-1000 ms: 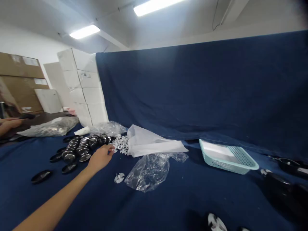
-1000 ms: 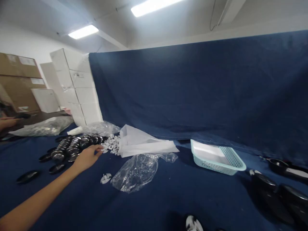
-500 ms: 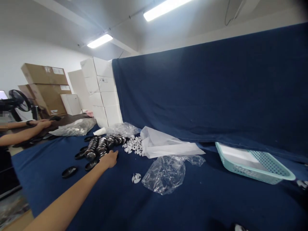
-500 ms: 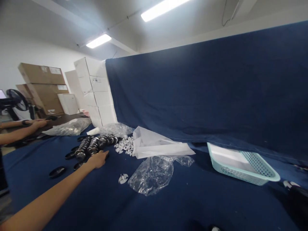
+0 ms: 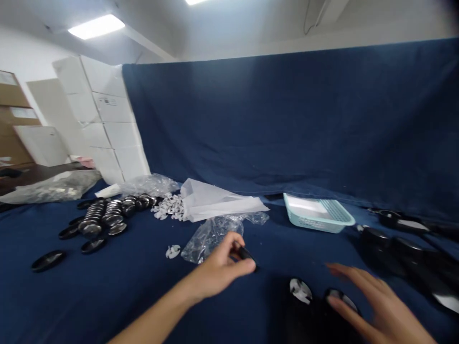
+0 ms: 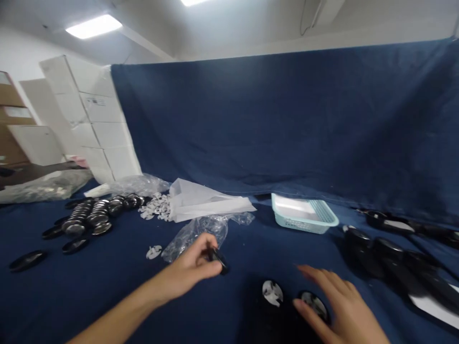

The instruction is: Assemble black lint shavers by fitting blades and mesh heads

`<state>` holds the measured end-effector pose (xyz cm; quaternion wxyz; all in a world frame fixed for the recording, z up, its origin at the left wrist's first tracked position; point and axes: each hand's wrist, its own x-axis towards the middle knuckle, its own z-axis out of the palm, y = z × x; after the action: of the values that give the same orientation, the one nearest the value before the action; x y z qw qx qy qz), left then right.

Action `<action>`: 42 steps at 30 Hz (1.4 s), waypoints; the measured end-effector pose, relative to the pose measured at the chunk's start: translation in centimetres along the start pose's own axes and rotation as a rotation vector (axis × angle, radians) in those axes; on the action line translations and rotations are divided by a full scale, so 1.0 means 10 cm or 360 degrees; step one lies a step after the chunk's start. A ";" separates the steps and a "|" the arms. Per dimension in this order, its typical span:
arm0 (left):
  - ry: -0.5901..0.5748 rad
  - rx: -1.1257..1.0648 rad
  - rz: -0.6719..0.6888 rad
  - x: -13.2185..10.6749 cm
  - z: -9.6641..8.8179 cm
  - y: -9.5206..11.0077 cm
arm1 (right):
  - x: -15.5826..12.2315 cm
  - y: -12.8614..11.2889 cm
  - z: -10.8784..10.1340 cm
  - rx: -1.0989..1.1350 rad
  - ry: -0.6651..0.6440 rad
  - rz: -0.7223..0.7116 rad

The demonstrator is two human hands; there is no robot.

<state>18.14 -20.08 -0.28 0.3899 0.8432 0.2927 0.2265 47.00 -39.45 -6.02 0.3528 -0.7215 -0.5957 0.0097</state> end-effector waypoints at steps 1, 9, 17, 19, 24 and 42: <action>-0.0024 -0.0069 0.0076 0.01 0.22 0.10 | 0.08 -0.10 0.00 -0.0032 -0.0161 -0.0041; 0.0201 -0.0134 0.0359 0.23 1.01 0.31 | 0.53 -0.74 -0.10 0.0288 -0.0433 -0.0075; 0.0375 -0.0052 0.0497 0.11 1.19 0.25 | 0.60 -0.85 -0.08 0.0088 -0.0503 -0.0149; 0.0358 -0.0044 0.0426 0.11 1.21 0.21 | 0.64 -0.81 -0.11 0.0080 -0.0519 -0.0128; -0.0024 0.0000 -0.0020 0.15 1.24 0.07 | 0.79 -0.68 -0.31 -0.0016 -0.0557 -0.0286; -0.0126 0.0037 0.0002 0.21 1.23 0.07 | 0.90 -0.69 -0.15 0.0085 -0.1288 -0.0596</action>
<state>27.38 -25.53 -6.76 0.3911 0.8562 0.2791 0.1899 44.37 -32.12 2.42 0.1054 -0.5299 -0.8057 0.2427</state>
